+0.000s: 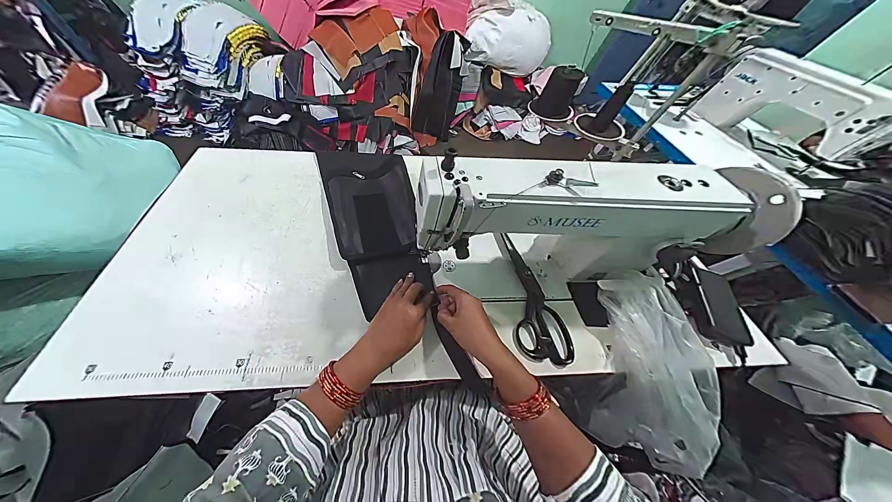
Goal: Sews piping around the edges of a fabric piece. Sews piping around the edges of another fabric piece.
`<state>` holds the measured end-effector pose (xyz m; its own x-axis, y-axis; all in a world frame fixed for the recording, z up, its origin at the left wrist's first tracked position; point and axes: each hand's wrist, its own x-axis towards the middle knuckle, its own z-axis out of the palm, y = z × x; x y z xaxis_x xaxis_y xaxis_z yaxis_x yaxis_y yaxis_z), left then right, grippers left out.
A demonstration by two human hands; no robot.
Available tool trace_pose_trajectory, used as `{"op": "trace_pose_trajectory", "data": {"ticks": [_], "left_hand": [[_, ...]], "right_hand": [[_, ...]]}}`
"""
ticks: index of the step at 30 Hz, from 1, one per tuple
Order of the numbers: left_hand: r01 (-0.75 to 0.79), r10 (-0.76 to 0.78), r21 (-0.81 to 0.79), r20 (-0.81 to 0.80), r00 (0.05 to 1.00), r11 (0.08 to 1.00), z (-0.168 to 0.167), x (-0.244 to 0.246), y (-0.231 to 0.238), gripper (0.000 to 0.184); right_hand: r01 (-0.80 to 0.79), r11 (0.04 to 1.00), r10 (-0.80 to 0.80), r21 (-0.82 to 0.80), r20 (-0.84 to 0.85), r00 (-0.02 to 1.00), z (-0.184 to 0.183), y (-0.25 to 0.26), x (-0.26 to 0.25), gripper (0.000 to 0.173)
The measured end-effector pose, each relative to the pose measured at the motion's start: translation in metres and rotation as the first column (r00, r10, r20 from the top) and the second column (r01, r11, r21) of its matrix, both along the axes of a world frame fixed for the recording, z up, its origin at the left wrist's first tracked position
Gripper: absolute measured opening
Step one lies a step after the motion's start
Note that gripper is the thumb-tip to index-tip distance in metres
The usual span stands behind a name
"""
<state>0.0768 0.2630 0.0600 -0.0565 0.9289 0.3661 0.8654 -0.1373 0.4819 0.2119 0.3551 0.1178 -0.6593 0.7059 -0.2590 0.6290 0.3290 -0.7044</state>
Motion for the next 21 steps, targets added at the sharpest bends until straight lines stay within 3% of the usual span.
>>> {"op": "trace_pose_trajectory", "data": {"ticks": [7,11,13,15,17,21], "left_hand": [[0.092,-0.097,0.050,0.107,0.989,0.994,0.007,-0.005,-0.006,0.033],[0.117,-0.079,-0.155,0.235,0.969,0.981,0.029,-0.019,-0.002,0.030],[0.080,-0.046,-0.156,0.211,0.976,0.985,0.032,-0.023,0.005,0.033],[0.063,-0.043,-0.157,0.130,0.991,0.986,0.033,-0.025,0.014,0.048],[0.085,-0.077,-0.266,0.041,0.996,0.960,0.039,-0.024,0.022,0.055],[0.122,-0.151,-0.303,-0.075,0.986,0.945,0.032,-0.022,0.027,0.041]], "right_hand": [[-0.134,0.980,0.093,0.144,0.263,0.960,0.010,-0.018,-0.007,0.043],[-0.242,0.937,0.111,0.252,0.441,0.891,0.007,-0.031,-0.015,0.044],[-0.261,0.932,0.114,0.252,0.480,0.870,0.009,-0.033,-0.017,0.040],[-0.273,0.928,0.118,0.253,0.497,0.860,0.010,-0.034,-0.017,0.040],[-0.278,0.927,0.120,0.253,0.502,0.856,0.010,-0.034,-0.017,0.038],[-0.284,0.930,0.131,0.234,0.512,0.849,0.012,-0.034,-0.017,0.032]]}}
